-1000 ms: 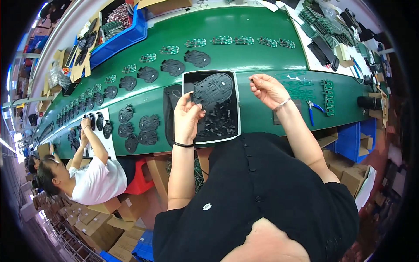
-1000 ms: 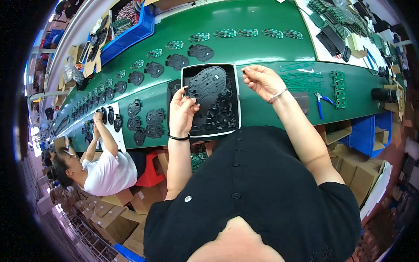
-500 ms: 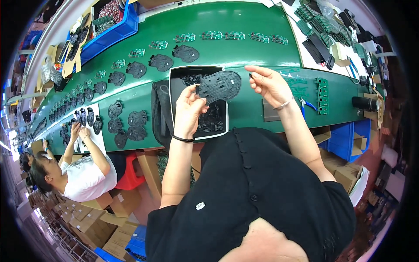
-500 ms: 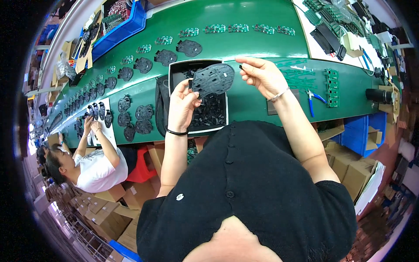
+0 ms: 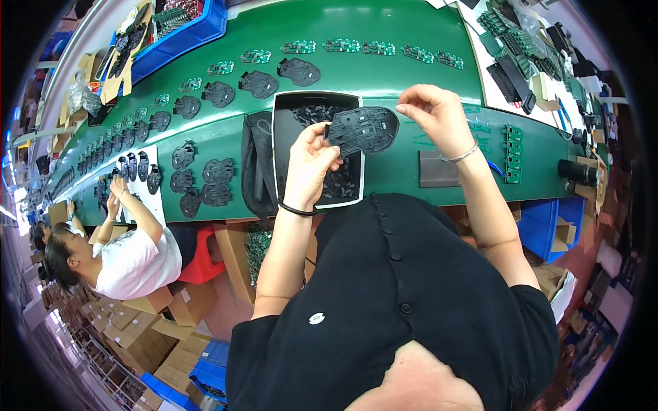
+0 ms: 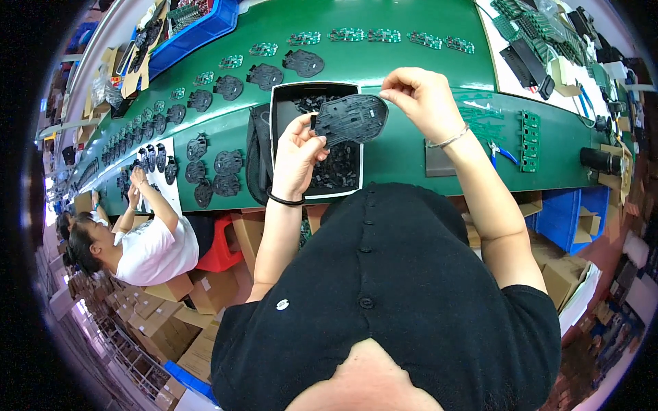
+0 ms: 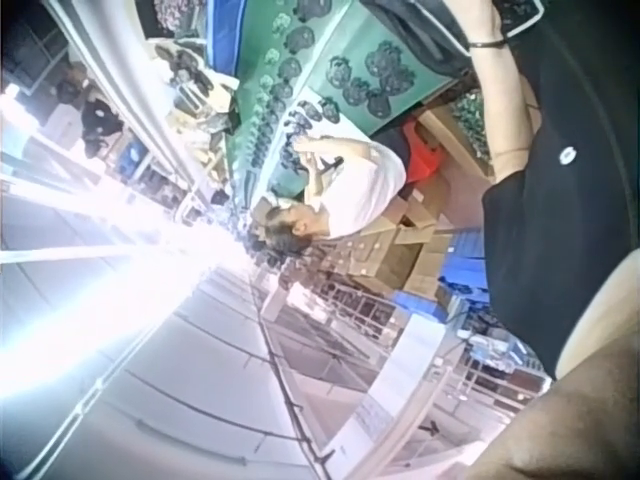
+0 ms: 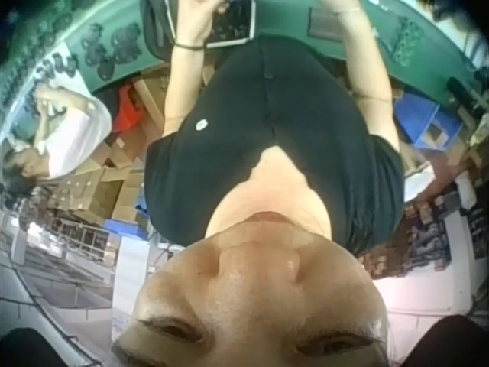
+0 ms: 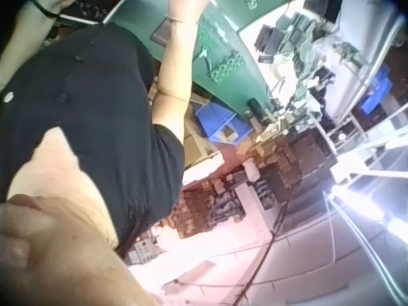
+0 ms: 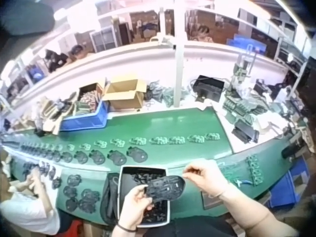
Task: The person assembles computer mouse bases by inserting small components from a container into plastic shells by hand. The person also cuts green circuit board panels using pliers and attaches the circuit boards and components into the shells.
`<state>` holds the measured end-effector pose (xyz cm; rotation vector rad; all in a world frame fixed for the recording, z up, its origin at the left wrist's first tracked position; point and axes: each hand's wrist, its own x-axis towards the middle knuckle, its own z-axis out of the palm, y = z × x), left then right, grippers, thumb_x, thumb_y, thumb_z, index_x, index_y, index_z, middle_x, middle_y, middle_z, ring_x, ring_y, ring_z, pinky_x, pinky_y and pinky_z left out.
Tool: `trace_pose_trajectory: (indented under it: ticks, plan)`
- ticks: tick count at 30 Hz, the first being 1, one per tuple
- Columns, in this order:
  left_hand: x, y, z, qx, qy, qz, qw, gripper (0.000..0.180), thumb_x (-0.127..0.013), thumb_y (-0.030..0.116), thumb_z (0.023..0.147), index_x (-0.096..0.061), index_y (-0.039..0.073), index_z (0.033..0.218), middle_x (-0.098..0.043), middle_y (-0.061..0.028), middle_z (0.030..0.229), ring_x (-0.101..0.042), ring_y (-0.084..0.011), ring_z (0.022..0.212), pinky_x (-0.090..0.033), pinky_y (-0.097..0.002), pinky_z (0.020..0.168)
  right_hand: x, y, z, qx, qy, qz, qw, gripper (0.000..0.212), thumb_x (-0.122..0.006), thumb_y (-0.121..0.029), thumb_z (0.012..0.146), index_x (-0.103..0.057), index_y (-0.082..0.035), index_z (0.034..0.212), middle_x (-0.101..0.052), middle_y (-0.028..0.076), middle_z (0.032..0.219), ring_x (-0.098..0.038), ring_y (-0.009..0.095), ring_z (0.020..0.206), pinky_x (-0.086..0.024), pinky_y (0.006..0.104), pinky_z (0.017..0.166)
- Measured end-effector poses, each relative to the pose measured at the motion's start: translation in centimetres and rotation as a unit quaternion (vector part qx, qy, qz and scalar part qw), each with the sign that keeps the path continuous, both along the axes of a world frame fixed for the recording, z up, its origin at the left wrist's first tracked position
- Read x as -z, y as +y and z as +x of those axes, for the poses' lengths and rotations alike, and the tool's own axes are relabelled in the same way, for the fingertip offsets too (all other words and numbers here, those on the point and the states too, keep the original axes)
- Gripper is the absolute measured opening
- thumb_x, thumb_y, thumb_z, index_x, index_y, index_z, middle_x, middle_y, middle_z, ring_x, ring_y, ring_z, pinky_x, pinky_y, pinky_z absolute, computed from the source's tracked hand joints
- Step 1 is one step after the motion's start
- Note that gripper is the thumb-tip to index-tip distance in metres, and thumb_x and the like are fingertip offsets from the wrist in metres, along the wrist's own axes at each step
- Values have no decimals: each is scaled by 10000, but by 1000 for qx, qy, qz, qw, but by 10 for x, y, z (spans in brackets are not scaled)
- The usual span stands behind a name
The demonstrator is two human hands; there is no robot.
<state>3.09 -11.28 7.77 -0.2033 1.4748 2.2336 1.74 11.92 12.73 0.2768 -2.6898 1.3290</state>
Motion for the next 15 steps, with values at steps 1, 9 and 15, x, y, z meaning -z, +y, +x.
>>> trace_pose_trajectory:
  ticks: [1, 9, 15]
  plan:
    - [0, 0, 0, -2, 0, 4, 1000, 399, -551, -66, 728, -469, 35, 1105, -492, -11, 769, -488, -69, 543, -433, -169, 504, 0, -2, -1, 26, -96, -85, 991, 50, -615, -41, 752, -587, 0, 763, -584, 20, 657, -531, 58, 599, -433, 203, 544]
    - [-2, 4, 0, 17, 17, -5, 1000, 396, -541, -67, 734, -463, 28, 1111, -515, -16, 771, -490, -65, 557, -422, -163, 505, 15, -30, -7, 2, -112, -130, 985, 69, -650, -87, 695, -620, -33, 724, -560, 26, 658, -509, 101, 649, -412, 244, 603]
    - [-1, 6, 1, 2, 19, 9, 1000, 403, -531, -71, 740, -454, 28, 1122, -535, -29, 808, -491, -59, 589, -410, -159, 513, 31, -38, -10, 58, -13, -20, 998, 110, -709, -163, 598, -651, -90, 656, -513, 61, 719, -475, 222, 791, -380, 333, 752]
